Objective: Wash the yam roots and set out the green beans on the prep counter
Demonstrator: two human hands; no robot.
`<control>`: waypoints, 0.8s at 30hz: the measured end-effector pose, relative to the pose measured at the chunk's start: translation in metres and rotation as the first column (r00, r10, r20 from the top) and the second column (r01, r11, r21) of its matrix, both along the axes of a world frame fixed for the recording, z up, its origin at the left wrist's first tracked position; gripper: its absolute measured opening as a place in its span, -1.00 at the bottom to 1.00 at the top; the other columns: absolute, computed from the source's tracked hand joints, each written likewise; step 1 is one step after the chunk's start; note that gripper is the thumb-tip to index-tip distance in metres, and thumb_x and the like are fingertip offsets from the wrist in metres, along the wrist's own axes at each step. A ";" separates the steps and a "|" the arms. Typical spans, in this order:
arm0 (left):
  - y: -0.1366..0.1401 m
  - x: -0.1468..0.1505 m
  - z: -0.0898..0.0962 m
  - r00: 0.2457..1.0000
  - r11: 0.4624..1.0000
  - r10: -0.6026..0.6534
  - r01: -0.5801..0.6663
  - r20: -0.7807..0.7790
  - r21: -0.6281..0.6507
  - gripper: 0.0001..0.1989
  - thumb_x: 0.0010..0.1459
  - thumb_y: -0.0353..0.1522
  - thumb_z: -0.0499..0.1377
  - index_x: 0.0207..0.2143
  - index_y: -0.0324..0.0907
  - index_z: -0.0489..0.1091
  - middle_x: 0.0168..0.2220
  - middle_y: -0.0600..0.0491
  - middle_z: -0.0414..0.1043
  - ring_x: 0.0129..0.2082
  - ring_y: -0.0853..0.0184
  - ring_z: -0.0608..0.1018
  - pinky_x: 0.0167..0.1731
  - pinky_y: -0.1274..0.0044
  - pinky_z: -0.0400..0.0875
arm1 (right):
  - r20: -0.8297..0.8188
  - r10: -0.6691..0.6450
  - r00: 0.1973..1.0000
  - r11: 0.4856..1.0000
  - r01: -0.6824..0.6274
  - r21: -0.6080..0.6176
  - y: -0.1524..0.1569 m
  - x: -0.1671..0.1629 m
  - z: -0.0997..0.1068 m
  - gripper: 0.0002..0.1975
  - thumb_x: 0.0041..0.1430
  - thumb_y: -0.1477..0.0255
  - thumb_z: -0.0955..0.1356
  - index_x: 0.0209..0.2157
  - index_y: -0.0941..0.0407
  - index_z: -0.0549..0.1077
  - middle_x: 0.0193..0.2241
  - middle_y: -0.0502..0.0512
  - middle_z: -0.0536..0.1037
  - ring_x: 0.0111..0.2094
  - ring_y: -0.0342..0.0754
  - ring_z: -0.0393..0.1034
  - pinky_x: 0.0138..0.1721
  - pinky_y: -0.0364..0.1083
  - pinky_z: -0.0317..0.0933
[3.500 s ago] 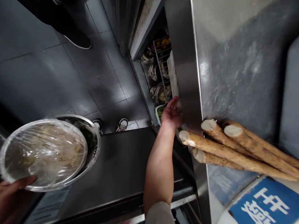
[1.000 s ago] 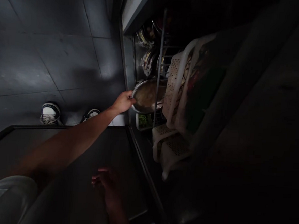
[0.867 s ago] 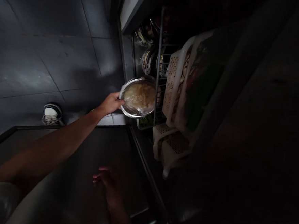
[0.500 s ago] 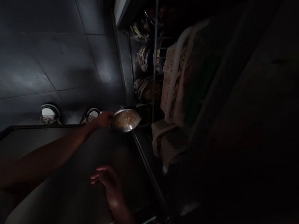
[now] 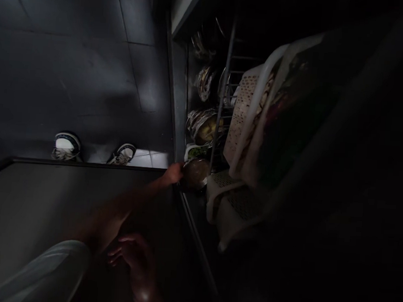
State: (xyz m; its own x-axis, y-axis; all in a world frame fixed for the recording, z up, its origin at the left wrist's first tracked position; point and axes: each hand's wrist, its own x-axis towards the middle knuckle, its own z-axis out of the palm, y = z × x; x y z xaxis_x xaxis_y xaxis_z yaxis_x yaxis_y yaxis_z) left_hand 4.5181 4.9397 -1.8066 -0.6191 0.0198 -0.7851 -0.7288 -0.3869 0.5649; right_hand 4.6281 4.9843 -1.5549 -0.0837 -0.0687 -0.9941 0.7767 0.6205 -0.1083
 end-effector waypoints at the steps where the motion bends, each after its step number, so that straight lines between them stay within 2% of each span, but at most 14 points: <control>1: 0.003 -0.002 0.001 1.000 1.000 0.007 -0.007 0.019 0.004 -0.55 0.16 -0.57 0.14 0.11 -0.23 0.43 0.01 -0.23 0.57 0.03 0.09 0.61 -0.04 0.44 0.44 | 0.004 -0.005 1.000 1.000 0.005 -0.002 -0.001 0.000 0.000 -0.51 0.12 -0.03 0.52 -0.19 0.11 0.61 -0.35 0.18 0.67 -0.34 0.04 0.54 -0.22 0.02 0.36; 5: 0.010 -0.010 0.008 0.998 1.000 0.016 -0.017 0.058 0.024 -0.61 0.20 -0.52 0.17 0.10 -0.23 0.41 -0.05 -0.21 0.58 -0.06 0.10 0.63 -0.15 0.46 0.44 | 0.004 -0.039 0.999 0.999 0.039 0.014 -0.003 0.001 -0.002 -0.55 0.09 0.01 0.55 -0.23 0.10 0.62 -0.37 0.15 0.66 -0.34 0.01 0.54 -0.22 -0.01 0.34; 8: 0.011 -0.007 0.009 0.999 0.999 0.023 -0.024 0.035 0.025 -0.63 0.20 -0.54 0.16 0.06 -0.21 0.42 -0.09 -0.17 0.59 -0.09 0.14 0.63 -0.16 0.49 0.43 | -0.004 -0.033 0.999 0.998 0.033 0.049 -0.002 0.000 -0.003 -0.53 0.06 -0.01 0.56 -0.23 0.10 0.62 -0.38 0.13 0.66 -0.34 -0.01 0.53 -0.21 -0.03 0.32; 13: 0.007 0.006 -0.003 0.999 0.999 0.044 -0.044 -0.024 0.003 -0.62 0.19 -0.56 0.14 0.06 -0.20 0.39 -0.07 -0.14 0.58 -0.03 0.17 0.61 -0.11 0.52 0.41 | -0.048 0.023 0.999 0.990 -0.016 0.137 0.000 -0.007 -0.005 -0.46 -0.02 -0.05 0.58 -0.23 0.12 0.61 -0.36 0.12 0.66 -0.31 0.00 0.52 -0.19 -0.04 0.30; 17: 0.001 0.009 -0.014 0.998 0.998 0.063 -0.063 -0.021 -0.016 -0.56 0.19 -0.56 0.12 0.12 -0.18 0.34 -0.13 -0.15 0.57 -0.09 0.17 0.61 -0.16 0.51 0.39 | -0.090 0.033 0.995 0.982 -0.015 0.189 0.000 -0.012 -0.006 -0.46 -0.04 -0.04 0.58 -0.24 0.12 0.60 -0.40 0.11 0.65 -0.35 -0.02 0.51 -0.22 -0.06 0.28; 19: -0.006 0.012 -0.020 0.998 0.998 0.065 -0.065 -0.018 -0.023 -0.61 0.15 -0.58 0.12 0.03 -0.22 0.40 -0.16 -0.18 0.56 -0.12 0.15 0.60 -0.17 0.49 0.37 | -0.091 0.038 0.995 0.980 -0.020 0.197 0.000 -0.013 -0.007 -0.46 -0.04 -0.03 0.59 -0.23 0.13 0.61 -0.40 0.12 0.65 -0.34 -0.02 0.51 -0.21 -0.06 0.28; 21: -0.016 0.022 -0.026 0.997 0.997 0.071 -0.072 -0.039 -0.024 -0.71 0.07 -0.61 0.13 -0.17 -0.23 0.46 -0.23 -0.14 0.55 -0.16 0.16 0.58 -0.18 0.48 0.35 | -0.102 0.040 0.994 0.978 -0.019 0.207 -0.001 -0.014 -0.008 -0.47 -0.04 -0.03 0.59 -0.24 0.13 0.61 -0.41 0.12 0.65 -0.34 -0.02 0.51 -0.23 -0.07 0.29; 24: -0.037 0.048 -0.035 0.990 0.994 0.106 -0.108 -0.090 -0.020 -0.85 -0.01 -0.60 0.16 -0.43 -0.20 0.37 -0.39 0.03 0.46 -0.28 0.26 0.50 -0.25 0.52 0.29 | -0.133 0.025 0.991 0.980 0.002 0.201 -0.002 -0.015 -0.009 -0.47 -0.04 -0.02 0.59 -0.26 0.14 0.62 -0.42 0.13 0.65 -0.38 -0.04 0.51 -0.26 -0.08 0.29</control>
State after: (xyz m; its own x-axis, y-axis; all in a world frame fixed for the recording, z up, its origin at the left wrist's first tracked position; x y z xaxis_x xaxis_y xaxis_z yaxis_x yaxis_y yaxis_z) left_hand 4.5666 4.9023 -1.8417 -0.6836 -0.0694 -0.7266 -0.6306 -0.4452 0.6358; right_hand 4.6136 4.9821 -1.5637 -0.2175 0.1284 -0.9676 0.7562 0.6489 -0.0838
